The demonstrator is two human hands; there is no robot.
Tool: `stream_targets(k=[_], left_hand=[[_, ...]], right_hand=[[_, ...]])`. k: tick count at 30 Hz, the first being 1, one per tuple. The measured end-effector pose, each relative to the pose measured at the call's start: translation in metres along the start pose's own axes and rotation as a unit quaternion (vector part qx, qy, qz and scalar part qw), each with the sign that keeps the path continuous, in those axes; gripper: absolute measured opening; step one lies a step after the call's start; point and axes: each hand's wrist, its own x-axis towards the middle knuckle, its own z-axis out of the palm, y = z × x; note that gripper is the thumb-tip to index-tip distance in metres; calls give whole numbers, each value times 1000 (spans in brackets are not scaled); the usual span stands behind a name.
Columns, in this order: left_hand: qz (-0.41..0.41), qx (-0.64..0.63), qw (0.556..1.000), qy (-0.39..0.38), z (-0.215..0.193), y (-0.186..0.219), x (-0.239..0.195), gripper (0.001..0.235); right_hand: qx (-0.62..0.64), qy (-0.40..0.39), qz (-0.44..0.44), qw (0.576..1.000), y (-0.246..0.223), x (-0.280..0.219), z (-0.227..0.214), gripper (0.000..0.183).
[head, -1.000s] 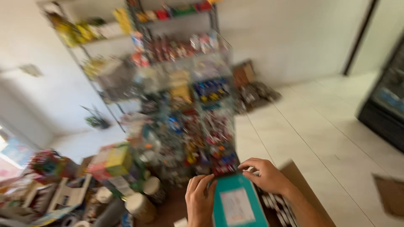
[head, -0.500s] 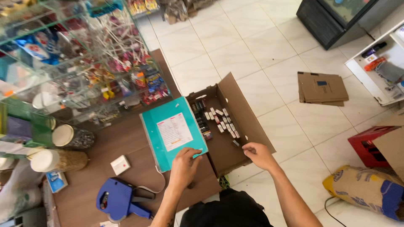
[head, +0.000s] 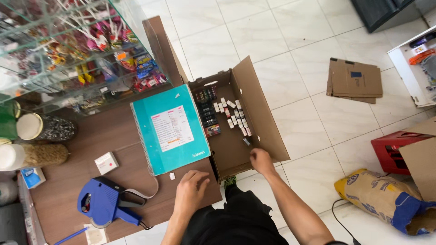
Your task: The person takes several packs of cigarettes from a cardboard box and places them onto a glass display shelf in a grocery store.
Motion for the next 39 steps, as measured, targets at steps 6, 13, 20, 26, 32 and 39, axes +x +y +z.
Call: stream_targets(k=[6,13,20,26,32,39], left_hand=[[-24,-3,1000,4,-1,4,-6,20],[-54,4,998,14,-8,13,-19,19],[-30,15,997,69,-30,21,-32,15],[-27,38,993,112,-38,9,-41,11],[-29,36,992,114,-42,-2,-46,11],[-32,27,992,118,-43,-6,-46,12]], right_hand=[[-1,22,41,999,-28,36,24,34],[-96,83,77,989,-18,100,85,51],[-81,136,141,977,-25,122,100,54],[-116,106,171,973,-29,143,107,47],[-121,73,154,978,-36,143,98,53],[-239,25,26,970,-11,150,84,23]])
